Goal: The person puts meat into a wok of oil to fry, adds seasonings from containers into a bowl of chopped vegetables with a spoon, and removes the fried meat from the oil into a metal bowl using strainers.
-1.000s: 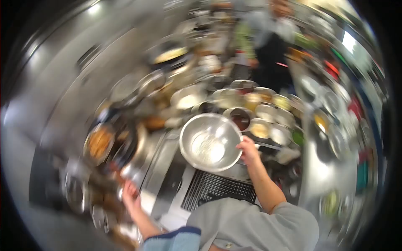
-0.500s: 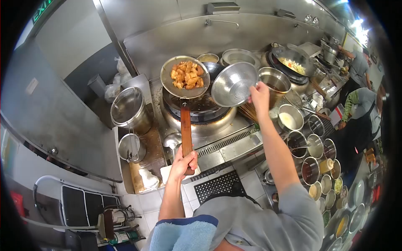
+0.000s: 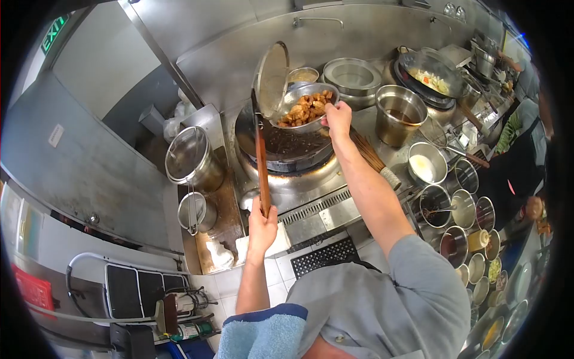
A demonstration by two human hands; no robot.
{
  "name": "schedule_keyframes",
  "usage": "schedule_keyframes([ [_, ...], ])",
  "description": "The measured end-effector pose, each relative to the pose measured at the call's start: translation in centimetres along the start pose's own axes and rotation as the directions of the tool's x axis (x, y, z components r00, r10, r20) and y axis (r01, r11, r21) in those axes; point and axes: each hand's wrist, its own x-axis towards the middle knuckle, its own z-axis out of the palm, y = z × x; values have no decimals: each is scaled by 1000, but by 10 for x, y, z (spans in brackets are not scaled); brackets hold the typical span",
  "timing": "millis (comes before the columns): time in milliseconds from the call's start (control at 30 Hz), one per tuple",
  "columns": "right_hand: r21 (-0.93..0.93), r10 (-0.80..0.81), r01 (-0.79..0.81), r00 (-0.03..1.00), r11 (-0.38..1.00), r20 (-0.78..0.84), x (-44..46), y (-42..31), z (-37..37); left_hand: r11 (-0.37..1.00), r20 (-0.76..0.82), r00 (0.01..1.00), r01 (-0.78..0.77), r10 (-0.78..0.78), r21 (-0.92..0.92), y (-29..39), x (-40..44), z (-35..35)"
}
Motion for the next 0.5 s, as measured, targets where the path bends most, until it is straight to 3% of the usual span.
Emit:
schedule_keyframes([
  [133, 110, 44, -42, 999, 993, -13, 3, -4, -23, 980, 2, 998, 62, -63, -186, 19, 16, -11],
  [233, 161, 26, -20, 999, 987, -31, 11, -14, -45, 980, 11, 992, 124, -124, -153, 25, 32, -21],
  [333, 162, 3, 0, 1000, 987, -20, 17, -27, -66, 961, 105, 976, 207, -191, -185, 11, 49, -31],
  [433, 136, -14, 18, 999, 990, -31, 18, -41, -82, 891, 241, 904, 403, -352, -210, 7, 62, -34],
  [500, 126, -11, 16, 999, 992, -37, 17, -48, -93, 821, 367, 849, 492, -380, -289, 10, 68, -29],
])
